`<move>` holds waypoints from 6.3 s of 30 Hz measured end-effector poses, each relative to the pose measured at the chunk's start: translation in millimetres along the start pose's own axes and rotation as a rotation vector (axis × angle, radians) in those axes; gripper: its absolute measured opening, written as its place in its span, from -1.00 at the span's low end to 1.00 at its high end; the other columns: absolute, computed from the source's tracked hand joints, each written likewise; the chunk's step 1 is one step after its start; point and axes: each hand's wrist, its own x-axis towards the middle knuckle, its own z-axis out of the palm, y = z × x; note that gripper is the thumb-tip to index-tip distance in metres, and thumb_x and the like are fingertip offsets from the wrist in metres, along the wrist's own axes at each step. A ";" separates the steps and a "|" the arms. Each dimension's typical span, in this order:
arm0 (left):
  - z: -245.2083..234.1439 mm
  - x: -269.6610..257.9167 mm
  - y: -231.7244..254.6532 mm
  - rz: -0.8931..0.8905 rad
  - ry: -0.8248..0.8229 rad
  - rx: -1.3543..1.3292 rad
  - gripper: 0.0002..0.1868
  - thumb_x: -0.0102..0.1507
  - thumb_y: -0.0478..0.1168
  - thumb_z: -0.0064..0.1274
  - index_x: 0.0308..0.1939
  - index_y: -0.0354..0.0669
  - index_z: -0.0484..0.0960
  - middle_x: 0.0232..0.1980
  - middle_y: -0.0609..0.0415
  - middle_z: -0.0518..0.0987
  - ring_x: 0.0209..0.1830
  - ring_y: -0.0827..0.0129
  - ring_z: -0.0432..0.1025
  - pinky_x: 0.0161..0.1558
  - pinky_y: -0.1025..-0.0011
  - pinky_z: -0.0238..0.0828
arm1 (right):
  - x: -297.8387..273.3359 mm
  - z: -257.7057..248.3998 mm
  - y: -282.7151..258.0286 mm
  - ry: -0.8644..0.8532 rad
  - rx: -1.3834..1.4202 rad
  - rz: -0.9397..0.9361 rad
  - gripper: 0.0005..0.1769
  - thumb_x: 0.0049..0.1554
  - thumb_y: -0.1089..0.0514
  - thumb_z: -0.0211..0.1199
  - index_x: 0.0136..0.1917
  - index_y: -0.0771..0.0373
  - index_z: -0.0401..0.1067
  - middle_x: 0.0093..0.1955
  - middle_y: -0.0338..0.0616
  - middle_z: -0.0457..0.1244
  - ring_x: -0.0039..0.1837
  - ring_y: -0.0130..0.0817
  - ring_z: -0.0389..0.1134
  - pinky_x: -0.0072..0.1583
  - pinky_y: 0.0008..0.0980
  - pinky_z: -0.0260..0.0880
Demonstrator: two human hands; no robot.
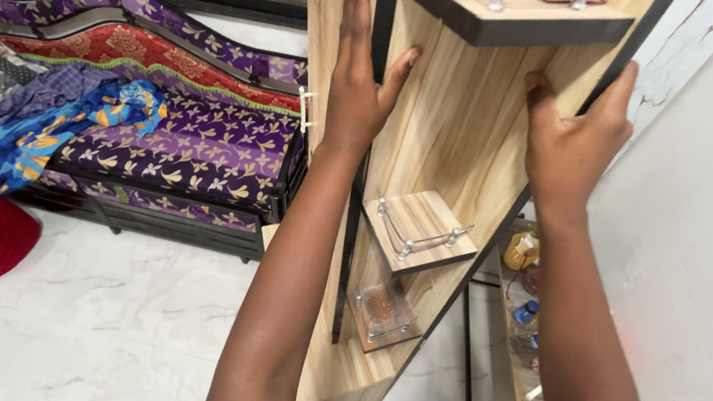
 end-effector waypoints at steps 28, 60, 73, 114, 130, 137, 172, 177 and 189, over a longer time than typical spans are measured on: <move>-16.8 5.3 19.6 -0.076 0.008 -0.093 -0.14 0.42 -0.05 0.15 0.64 -0.20 -0.01 0.69 -0.23 0.07 0.71 -0.07 0.03 0.62 0.11 0.14 | -5.8 6.6 -17.4 0.035 0.047 0.186 -0.65 0.29 0.28 0.34 0.20 0.44 0.24 0.04 0.12 0.43 0.08 -0.25 0.50 0.08 -0.36 0.47; 0.4 10.3 -21.9 -0.091 0.024 -0.049 -0.19 0.46 -0.02 0.03 0.64 -0.20 -0.03 0.68 -0.27 0.06 0.70 -0.13 -0.01 0.60 0.09 0.08 | 7.1 41.2 4.4 0.041 -0.040 0.150 -0.62 0.17 0.27 0.42 0.11 0.42 0.28 -0.08 0.12 0.42 -0.07 -0.15 0.52 -0.05 -0.30 0.46; 13.8 7.4 -21.0 -0.088 0.042 -0.049 -0.20 0.46 -0.03 0.03 0.64 -0.20 -0.04 0.67 -0.28 0.07 0.70 -0.14 -0.01 0.62 0.07 0.05 | 8.2 34.2 15.6 0.005 0.023 0.110 -0.61 0.19 0.28 0.41 0.17 0.41 0.29 0.06 0.11 0.43 0.10 -0.18 0.52 0.13 -0.32 0.46; 7.2 9.3 -20.8 -0.113 0.005 0.026 -0.22 0.47 0.01 -0.01 0.63 -0.24 0.02 0.64 -0.30 0.17 0.66 -0.12 0.08 0.59 0.05 0.11 | 13.3 31.8 26.6 -0.051 0.022 0.174 -0.60 0.17 0.28 0.38 0.15 0.45 0.24 -0.07 0.16 0.42 -0.09 -0.10 0.54 -0.12 -0.30 0.49; 6.3 -16.4 -20.1 -0.194 -0.005 -0.032 -0.30 0.51 0.05 -0.20 0.62 -0.24 0.03 0.66 -0.25 0.14 0.68 -0.08 0.06 0.58 0.12 0.07 | 13.7 32.9 24.7 -0.035 0.012 0.171 -0.52 0.18 0.29 0.37 0.29 0.45 0.26 0.04 0.15 0.42 0.06 -0.14 0.53 0.03 -0.32 0.50; 25.5 -19.4 -15.6 -0.186 0.027 -0.057 -0.32 0.53 0.01 -0.19 0.62 -0.25 0.04 0.66 -0.27 0.12 0.70 -0.06 0.02 0.61 0.12 0.02 | 17.0 28.6 51.1 -0.031 -0.010 0.088 -0.53 0.24 0.29 0.43 0.30 0.46 0.28 0.13 0.15 0.41 0.18 -0.19 0.49 0.20 -0.28 0.45; 200.1 -22.3 -22.8 -0.005 0.130 0.232 -0.29 0.45 -0.13 0.05 0.53 -0.48 0.12 0.58 -0.44 0.15 0.65 -0.26 0.04 0.61 -0.11 0.00 | 73.2 33.1 253.4 -0.066 0.357 0.299 -0.62 0.27 0.25 0.38 0.29 0.34 0.34 0.12 -0.16 0.35 0.14 -0.43 0.39 0.21 -0.40 0.46; 201.1 -17.6 -23.0 -0.006 0.120 0.255 -0.24 0.42 -0.11 0.08 0.56 -0.39 0.09 0.61 -0.36 0.13 0.66 -0.19 0.02 0.61 -0.08 -0.08 | 73.2 33.7 274.0 -0.017 0.159 0.237 -0.57 0.24 0.20 0.44 0.27 0.38 0.35 0.14 -0.12 0.37 0.17 -0.40 0.39 0.24 -0.37 0.40; 185.2 -48.2 -34.0 -0.105 -0.035 0.220 0.03 0.31 0.03 0.15 0.60 -0.37 -0.15 0.62 -0.59 -0.18 0.66 -0.45 -0.27 0.52 -0.40 -0.40 | 66.8 36.5 262.7 -0.019 0.185 0.223 -0.55 0.31 0.09 0.45 0.30 0.35 0.34 0.21 -0.18 0.33 0.25 -0.43 0.35 0.33 -0.40 0.34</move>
